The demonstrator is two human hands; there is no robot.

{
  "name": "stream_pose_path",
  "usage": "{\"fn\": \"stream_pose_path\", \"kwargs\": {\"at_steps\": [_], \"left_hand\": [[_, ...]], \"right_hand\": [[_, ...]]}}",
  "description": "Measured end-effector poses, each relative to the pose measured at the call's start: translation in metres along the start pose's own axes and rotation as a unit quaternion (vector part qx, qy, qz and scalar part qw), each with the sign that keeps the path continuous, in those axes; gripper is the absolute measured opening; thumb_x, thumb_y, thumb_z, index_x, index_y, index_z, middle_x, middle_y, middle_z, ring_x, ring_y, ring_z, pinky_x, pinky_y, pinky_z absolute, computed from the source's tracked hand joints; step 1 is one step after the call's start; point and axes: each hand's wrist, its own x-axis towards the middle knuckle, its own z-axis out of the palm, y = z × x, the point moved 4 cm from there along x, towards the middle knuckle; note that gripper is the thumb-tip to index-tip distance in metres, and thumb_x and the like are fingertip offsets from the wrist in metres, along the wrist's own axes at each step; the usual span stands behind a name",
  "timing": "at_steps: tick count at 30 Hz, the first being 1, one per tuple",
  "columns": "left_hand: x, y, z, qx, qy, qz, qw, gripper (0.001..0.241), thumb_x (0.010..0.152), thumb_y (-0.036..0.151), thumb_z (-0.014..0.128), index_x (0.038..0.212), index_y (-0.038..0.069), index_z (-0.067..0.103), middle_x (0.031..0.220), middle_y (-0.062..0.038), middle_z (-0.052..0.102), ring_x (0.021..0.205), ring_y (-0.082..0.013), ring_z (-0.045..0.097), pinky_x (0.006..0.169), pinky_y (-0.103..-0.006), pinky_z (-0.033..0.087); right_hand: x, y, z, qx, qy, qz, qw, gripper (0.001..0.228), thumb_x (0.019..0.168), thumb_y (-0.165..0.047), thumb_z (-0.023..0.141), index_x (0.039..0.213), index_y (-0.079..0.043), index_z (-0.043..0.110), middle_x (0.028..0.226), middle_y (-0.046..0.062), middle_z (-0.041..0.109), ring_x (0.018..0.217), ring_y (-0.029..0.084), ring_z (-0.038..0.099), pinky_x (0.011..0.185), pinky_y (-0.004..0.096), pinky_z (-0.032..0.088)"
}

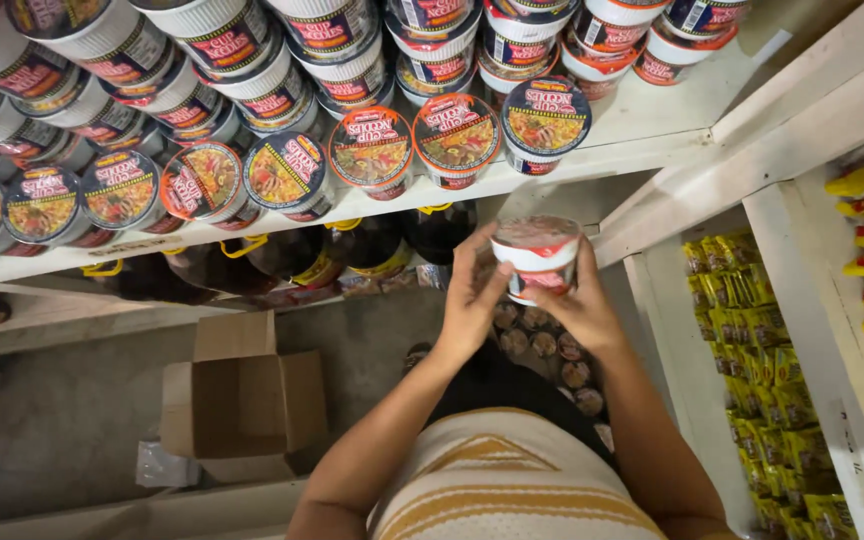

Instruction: Transferring cup noodle products from a shipping box on the floor to display shelves in a grocery store.

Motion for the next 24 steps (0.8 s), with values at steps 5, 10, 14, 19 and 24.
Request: {"fn": "stream_pose_path", "kwargs": {"at_steps": [5,10,14,19,24], "left_hand": [[0.006,0.045,0.018,0.240,-0.028,0.126,0.962,0.051,0.099,0.016,0.071,0.146,0.006,0.053,0.146,-0.015,0.051,0.136,-0.0307,0.054,0.111,-0.0395,0.049],[0.054,0.070,0.038,0.465,-0.095,0.250,0.844,0.061,0.090,0.012,0.075,0.146,0.005,0.053,0.145,-0.017,0.054,0.137,-0.0374,0.052,0.118,-0.0440,0.043],[0.106,0.070,0.066,0.612,-0.096,0.363,0.696,0.060,0.083,0.012,0.069,0.140,0.004,0.056,0.143,-0.015,0.057,0.135,-0.0351,0.053,0.118,-0.0496,0.036],[0.145,0.029,0.065,0.753,-0.031,0.366,0.546,0.050,0.092,0.016,0.059,0.141,0.005,0.058,0.137,-0.014,0.061,0.131,-0.0319,0.055,0.120,-0.0490,0.037],[0.141,0.035,0.068,0.756,-0.019,0.343,0.557,0.049,0.091,0.016,0.058,0.138,0.005,0.059,0.132,-0.012,0.063,0.125,-0.0299,0.057,0.114,-0.0483,0.041]], "right_hand": [[-0.001,-0.015,-0.023,-0.089,0.035,-0.049,0.994,0.095,0.083,-0.001,0.082,0.157,-0.004,0.024,0.146,0.013,0.051,0.135,0.022,0.054,0.111,0.036,0.049],[0.026,-0.020,-0.078,-0.092,0.123,-0.132,0.979,0.100,0.086,0.003,0.083,0.162,-0.004,0.018,0.152,0.014,0.047,0.138,0.022,0.056,0.115,0.036,0.053],[0.079,-0.012,-0.121,-0.107,0.195,-0.186,0.957,0.109,0.083,-0.003,0.086,0.163,-0.004,0.011,0.151,0.015,0.046,0.129,0.024,0.058,0.103,0.035,0.054],[0.119,-0.008,-0.129,-0.295,0.196,-0.261,0.898,0.110,0.086,-0.008,0.098,0.161,0.003,0.018,0.161,0.021,0.040,0.147,0.032,0.045,0.124,0.042,0.038],[0.128,-0.018,-0.116,-0.300,0.191,-0.206,0.912,0.100,0.081,-0.013,0.096,0.159,-0.001,0.034,0.151,0.019,0.054,0.138,0.029,0.057,0.120,0.041,0.046]]}}
